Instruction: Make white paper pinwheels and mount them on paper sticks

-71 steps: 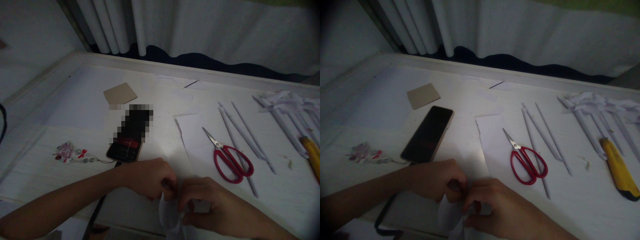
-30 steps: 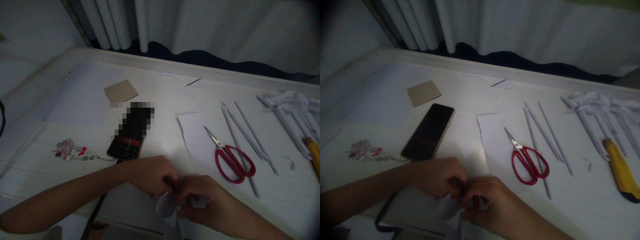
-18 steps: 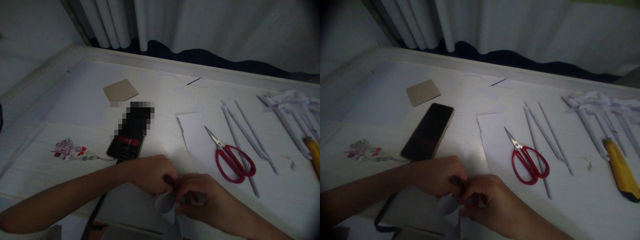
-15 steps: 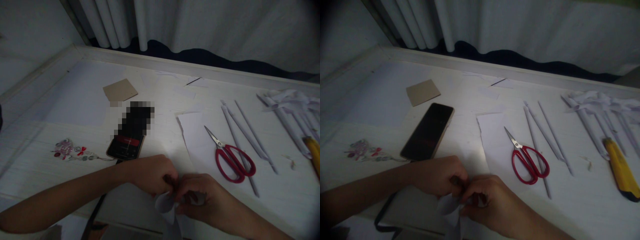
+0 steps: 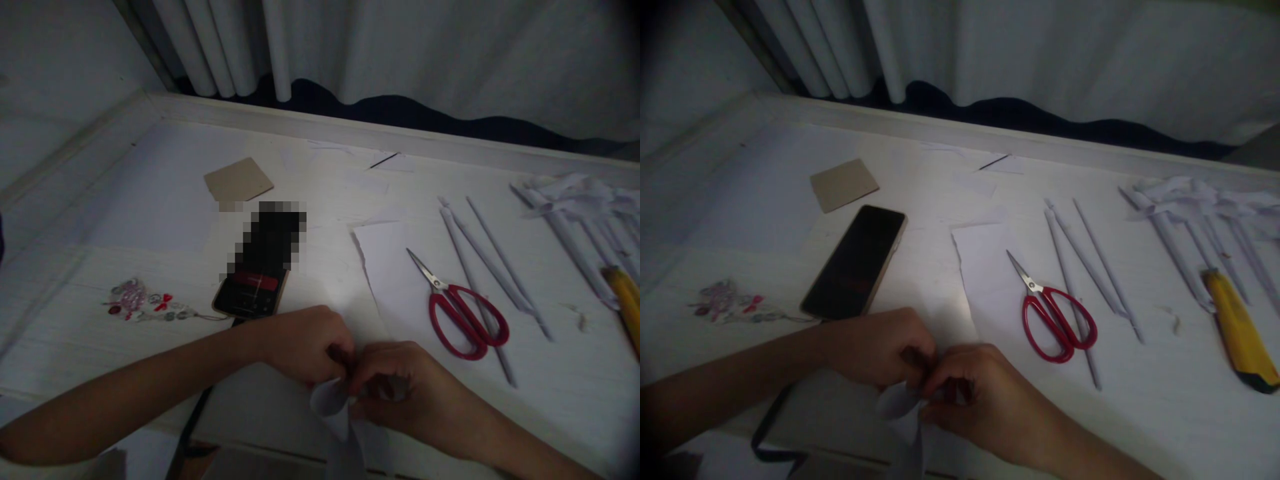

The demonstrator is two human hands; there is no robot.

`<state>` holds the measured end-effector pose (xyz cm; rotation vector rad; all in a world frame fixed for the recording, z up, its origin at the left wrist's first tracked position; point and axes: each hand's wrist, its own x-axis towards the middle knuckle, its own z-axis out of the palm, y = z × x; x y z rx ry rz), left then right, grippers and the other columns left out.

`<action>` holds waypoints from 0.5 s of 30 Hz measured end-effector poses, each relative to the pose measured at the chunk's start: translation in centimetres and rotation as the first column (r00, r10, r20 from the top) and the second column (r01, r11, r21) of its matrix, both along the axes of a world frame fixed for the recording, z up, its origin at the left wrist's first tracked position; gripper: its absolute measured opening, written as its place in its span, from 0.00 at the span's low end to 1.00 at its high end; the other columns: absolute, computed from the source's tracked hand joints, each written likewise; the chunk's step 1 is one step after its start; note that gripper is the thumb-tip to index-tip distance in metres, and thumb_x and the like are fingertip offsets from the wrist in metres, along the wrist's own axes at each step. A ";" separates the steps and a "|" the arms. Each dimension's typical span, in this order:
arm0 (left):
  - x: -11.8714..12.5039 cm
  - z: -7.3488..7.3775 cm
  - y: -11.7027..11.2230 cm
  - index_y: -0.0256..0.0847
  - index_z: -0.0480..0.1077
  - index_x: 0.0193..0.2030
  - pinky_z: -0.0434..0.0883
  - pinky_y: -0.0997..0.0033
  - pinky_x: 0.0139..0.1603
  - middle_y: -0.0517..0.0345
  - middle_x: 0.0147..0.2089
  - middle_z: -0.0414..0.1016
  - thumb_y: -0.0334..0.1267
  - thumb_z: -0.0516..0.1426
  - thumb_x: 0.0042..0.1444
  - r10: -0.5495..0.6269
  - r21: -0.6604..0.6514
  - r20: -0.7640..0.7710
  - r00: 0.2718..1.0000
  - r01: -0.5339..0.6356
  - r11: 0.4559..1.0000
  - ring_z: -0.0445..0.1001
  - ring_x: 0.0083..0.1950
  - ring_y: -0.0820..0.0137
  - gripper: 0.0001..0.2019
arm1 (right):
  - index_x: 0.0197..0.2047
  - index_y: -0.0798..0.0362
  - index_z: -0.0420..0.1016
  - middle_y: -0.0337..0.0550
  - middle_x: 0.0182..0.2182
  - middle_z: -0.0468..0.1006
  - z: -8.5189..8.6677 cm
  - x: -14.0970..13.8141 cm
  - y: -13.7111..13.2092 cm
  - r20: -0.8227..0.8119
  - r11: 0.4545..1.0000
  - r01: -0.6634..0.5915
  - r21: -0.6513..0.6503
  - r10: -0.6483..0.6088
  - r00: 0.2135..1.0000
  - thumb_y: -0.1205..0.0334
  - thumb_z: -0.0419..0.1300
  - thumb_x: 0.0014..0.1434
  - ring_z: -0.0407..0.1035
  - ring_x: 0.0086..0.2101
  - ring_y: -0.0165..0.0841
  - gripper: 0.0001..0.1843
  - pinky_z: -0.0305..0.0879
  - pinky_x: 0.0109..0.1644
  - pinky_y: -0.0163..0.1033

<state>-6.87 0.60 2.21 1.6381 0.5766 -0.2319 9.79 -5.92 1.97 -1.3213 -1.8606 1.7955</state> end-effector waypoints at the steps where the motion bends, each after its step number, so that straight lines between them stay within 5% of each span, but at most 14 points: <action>1: 0.0 0.0 0.0 0.33 0.69 0.23 0.56 0.87 0.18 0.68 0.15 0.62 0.22 0.51 0.42 0.000 0.001 0.000 1.000 0.000 1.000 0.61 0.18 0.81 0.07 | 0.29 0.56 0.74 0.37 0.25 0.72 0.0 0.0 0.0 -0.004 1.000 0.003 -0.004 -0.003 1.000 0.66 0.61 0.46 0.62 0.24 0.25 0.04 0.58 0.25 0.30; 15: 0.0 -0.1 0.0 0.34 0.69 0.22 0.56 0.87 0.18 0.69 0.15 0.61 0.22 0.51 0.41 0.018 -0.022 0.002 1.000 -0.018 1.000 0.61 0.18 0.81 0.08 | 0.29 0.56 0.74 0.38 0.26 0.73 -0.1 0.0 -0.1 -0.064 0.998 0.044 -0.037 -0.046 0.997 0.66 0.61 0.46 0.62 0.24 0.25 0.04 0.57 0.25 0.30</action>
